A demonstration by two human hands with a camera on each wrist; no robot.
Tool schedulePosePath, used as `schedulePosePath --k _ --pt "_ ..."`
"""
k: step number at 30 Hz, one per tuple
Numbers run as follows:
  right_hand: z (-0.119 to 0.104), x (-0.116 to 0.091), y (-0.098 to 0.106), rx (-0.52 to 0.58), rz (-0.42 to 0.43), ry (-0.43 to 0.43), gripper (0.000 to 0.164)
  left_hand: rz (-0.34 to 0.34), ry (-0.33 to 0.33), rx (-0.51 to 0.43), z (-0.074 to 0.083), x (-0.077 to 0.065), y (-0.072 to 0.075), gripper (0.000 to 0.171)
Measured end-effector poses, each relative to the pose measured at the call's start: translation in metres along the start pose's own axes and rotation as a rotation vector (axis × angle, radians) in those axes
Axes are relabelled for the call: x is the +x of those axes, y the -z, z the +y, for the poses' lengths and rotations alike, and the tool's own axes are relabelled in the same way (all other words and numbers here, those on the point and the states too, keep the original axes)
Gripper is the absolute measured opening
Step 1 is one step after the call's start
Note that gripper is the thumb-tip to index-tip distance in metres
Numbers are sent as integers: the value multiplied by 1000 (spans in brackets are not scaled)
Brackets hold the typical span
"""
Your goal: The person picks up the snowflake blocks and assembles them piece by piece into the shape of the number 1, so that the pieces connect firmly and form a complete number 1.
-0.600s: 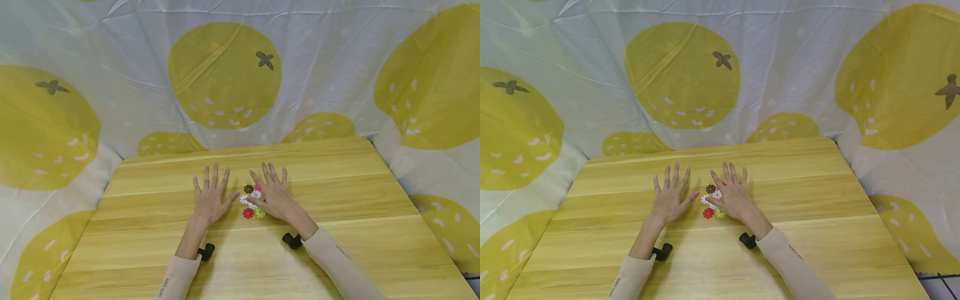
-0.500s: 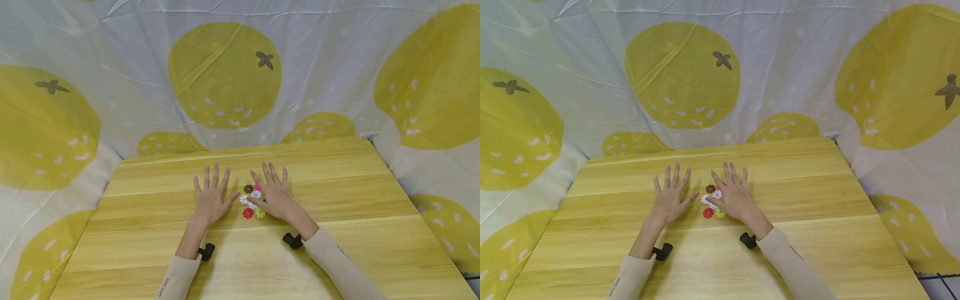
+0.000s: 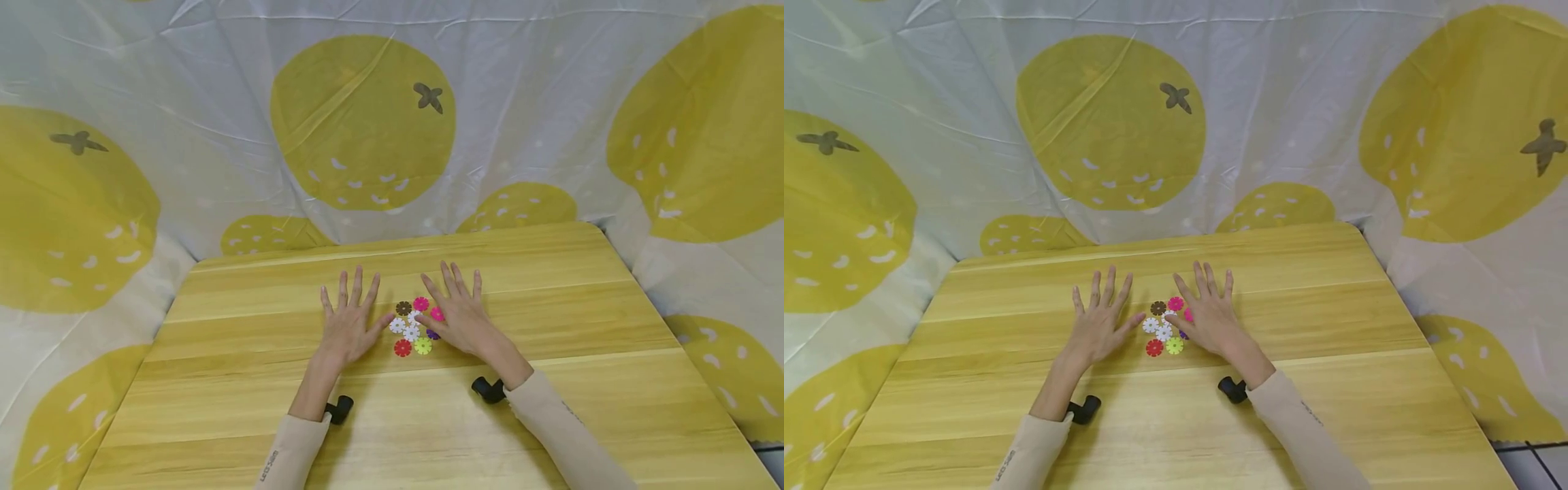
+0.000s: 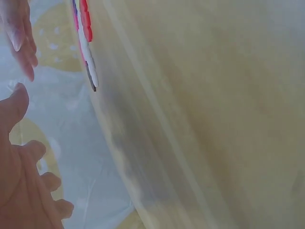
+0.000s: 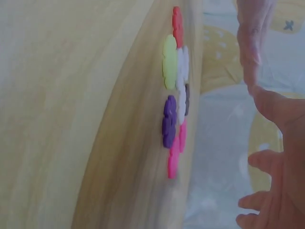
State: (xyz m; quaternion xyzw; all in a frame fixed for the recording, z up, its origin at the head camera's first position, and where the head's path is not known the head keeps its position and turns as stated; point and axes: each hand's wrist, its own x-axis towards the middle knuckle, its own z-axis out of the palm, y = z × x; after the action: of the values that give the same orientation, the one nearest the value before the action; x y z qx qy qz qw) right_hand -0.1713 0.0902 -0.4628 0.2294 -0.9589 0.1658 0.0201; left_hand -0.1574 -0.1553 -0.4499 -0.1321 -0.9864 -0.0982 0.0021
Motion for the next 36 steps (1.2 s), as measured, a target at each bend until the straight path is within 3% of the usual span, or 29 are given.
schedulePosePath --k 6,12,15,22,28,36 --pt "10 -3 6 55 0 -19 75 -51 -31 -119 -1 1 3 75" --pt "20 -6 10 216 -25 -19 67 -166 -70 -381 -7 1 5 73" --pt "25 -6 9 304 -53 -27 62 -190 -79 -457 -9 3 5 70" --pt "36 -8 3 522 -130 -59 52 -161 -68 -542 -9 12 -4 52" --pt "43 -7 2 684 -157 -94 47 -210 -72 -591 -6 20 -6 39" --pt "45 0 -3 676 -143 -114 37 -245 -75 -602 -1 27 -8 26"
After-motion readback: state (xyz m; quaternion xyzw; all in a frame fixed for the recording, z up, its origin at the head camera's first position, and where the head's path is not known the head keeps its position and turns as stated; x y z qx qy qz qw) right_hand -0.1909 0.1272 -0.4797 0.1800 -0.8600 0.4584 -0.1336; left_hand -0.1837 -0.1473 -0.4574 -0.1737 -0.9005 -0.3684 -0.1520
